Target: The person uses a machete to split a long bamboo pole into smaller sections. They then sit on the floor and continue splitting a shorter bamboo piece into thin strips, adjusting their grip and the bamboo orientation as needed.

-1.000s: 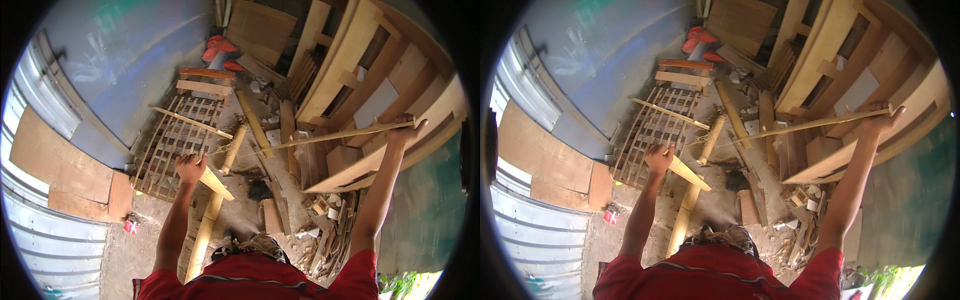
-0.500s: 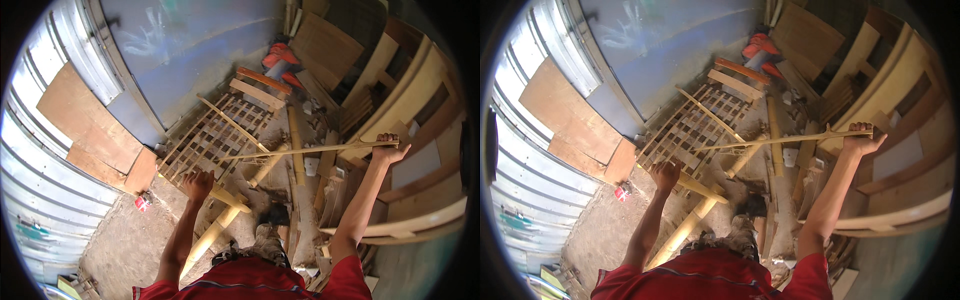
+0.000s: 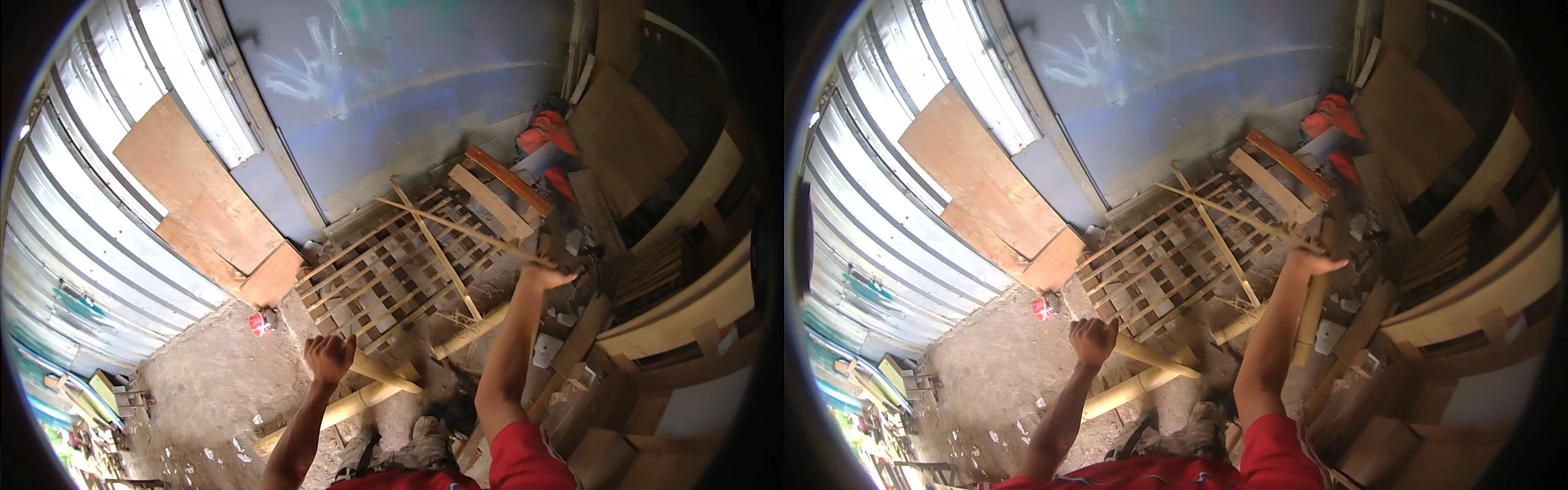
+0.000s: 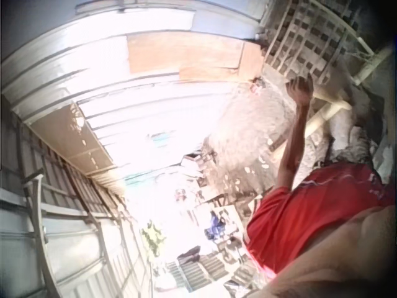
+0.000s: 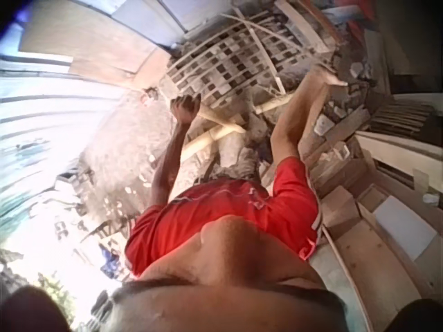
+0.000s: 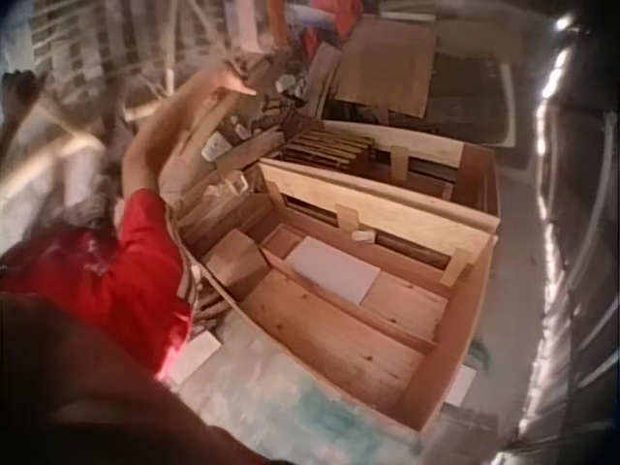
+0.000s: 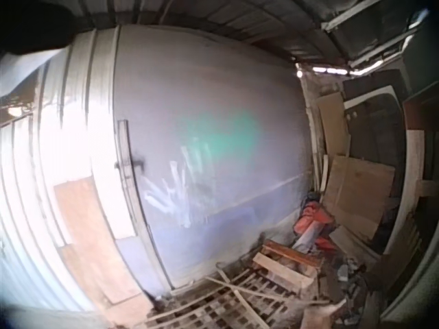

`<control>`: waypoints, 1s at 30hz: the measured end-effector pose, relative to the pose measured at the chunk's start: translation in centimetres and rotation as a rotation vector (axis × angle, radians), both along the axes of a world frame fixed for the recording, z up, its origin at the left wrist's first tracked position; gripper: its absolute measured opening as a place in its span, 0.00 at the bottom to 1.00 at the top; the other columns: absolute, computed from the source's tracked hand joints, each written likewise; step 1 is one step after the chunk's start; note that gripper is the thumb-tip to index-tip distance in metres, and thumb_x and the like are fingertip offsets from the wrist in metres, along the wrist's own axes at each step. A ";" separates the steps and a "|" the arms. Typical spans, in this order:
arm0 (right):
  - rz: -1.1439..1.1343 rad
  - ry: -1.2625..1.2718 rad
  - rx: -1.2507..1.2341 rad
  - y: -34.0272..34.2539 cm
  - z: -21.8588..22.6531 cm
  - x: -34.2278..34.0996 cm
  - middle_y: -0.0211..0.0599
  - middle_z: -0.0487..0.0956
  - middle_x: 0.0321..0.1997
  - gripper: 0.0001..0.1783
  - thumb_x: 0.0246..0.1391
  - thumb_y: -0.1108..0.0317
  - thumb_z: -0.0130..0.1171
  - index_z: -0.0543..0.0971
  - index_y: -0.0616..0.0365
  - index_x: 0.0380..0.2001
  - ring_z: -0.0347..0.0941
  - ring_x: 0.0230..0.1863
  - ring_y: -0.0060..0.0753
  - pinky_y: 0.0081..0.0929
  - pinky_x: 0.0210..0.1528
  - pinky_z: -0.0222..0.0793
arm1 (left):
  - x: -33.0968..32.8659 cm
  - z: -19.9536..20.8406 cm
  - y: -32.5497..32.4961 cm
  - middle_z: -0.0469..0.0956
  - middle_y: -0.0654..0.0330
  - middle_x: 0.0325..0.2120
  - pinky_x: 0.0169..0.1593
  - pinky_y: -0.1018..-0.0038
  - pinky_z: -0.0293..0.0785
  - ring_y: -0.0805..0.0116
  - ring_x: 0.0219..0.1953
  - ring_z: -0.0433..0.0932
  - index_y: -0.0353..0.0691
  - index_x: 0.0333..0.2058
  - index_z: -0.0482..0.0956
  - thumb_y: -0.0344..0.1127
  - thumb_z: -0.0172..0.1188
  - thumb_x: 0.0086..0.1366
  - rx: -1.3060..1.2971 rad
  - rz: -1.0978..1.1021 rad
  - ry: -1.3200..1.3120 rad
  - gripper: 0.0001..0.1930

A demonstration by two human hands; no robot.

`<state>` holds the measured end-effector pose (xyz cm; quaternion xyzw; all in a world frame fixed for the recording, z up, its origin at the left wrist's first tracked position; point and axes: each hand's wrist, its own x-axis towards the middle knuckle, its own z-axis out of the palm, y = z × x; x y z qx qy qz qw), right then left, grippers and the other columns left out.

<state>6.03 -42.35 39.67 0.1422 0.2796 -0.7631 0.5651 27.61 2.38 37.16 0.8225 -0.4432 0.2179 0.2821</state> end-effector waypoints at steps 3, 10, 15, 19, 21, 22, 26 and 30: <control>0.001 -0.089 0.179 0.6 -8.0 2.1 0.38 0.76 0.46 0.41 0.60 0.29 0.44 0.69 0.56 0.57 0.72 0.40 0.39 0.47 0.55 0.66 | -0.2 0.2 -0.5 0.73 0.59 0.13 0.33 0.61 0.63 0.57 0.20 0.71 0.46 0.14 0.70 0.43 0.69 0.57 -0.009 0.042 -0.035 0.20; 0.021 -0.053 0.535 5.5 -21.1 0.5 0.47 0.80 0.46 0.32 0.68 0.40 0.43 0.77 0.62 0.42 0.77 0.48 0.46 0.50 0.56 0.73 | 0.5 -0.5 -0.7 0.70 0.61 0.12 0.32 0.61 0.61 0.56 0.19 0.69 0.46 0.13 0.68 0.42 0.70 0.55 0.066 0.129 -0.028 0.20; 0.596 0.194 0.299 7.8 -32.1 -5.8 0.43 0.79 0.32 0.24 0.71 0.52 0.47 0.76 0.65 0.36 0.78 0.32 0.40 0.37 0.40 0.81 | 1.3 -0.2 -3.5 0.69 0.60 0.13 0.32 0.62 0.61 0.56 0.19 0.68 0.45 0.13 0.68 0.41 0.69 0.56 0.051 0.081 -0.072 0.20; 1.049 0.605 0.265 10.8 -34.5 -8.1 0.37 0.77 0.27 0.17 0.69 0.57 0.54 0.76 0.61 0.32 0.76 0.26 0.30 0.26 0.28 0.75 | 1.3 0.0 -5.7 0.70 0.59 0.14 0.33 0.61 0.61 0.55 0.21 0.69 0.44 0.14 0.69 0.41 0.68 0.57 0.050 0.063 -0.056 0.19; 1.297 0.877 0.200 12.2 -34.6 -8.4 0.37 0.79 0.29 0.18 0.69 0.56 0.53 0.79 0.61 0.39 0.77 0.29 0.30 0.24 0.30 0.75 | 1.4 -0.2 -6.3 0.70 0.59 0.14 0.33 0.60 0.62 0.54 0.21 0.69 0.44 0.14 0.70 0.40 0.68 0.57 0.060 0.063 -0.058 0.19; 1.382 1.016 0.207 12.9 -34.1 -8.2 0.37 0.80 0.30 0.19 0.69 0.55 0.53 0.78 0.62 0.42 0.77 0.29 0.30 0.25 0.30 0.75 | 1.5 -0.4 -6.5 0.70 0.59 0.14 0.33 0.61 0.62 0.54 0.21 0.69 0.44 0.14 0.70 0.40 0.68 0.57 0.061 0.063 -0.060 0.19; 1.658 1.259 0.245 13.9 -34.0 -8.0 0.38 0.81 0.34 0.24 0.69 0.51 0.51 0.76 0.64 0.51 0.77 0.31 0.28 0.30 0.33 0.76 | 1.1 -0.6 -8.5 0.68 0.61 0.13 0.31 0.63 0.59 0.57 0.19 0.67 0.46 0.13 0.67 0.41 0.68 0.58 0.020 0.017 -0.114 0.21; 1.700 1.216 0.119 13.5 -34.8 -7.0 0.37 0.81 0.34 0.23 0.69 0.52 0.51 0.76 0.63 0.49 0.77 0.31 0.28 0.30 0.33 0.76 | 0.2 -0.6 -10.2 0.67 0.61 0.13 0.30 0.63 0.59 0.58 0.19 0.67 0.46 0.13 0.67 0.41 0.68 0.58 0.010 -0.007 -0.115 0.21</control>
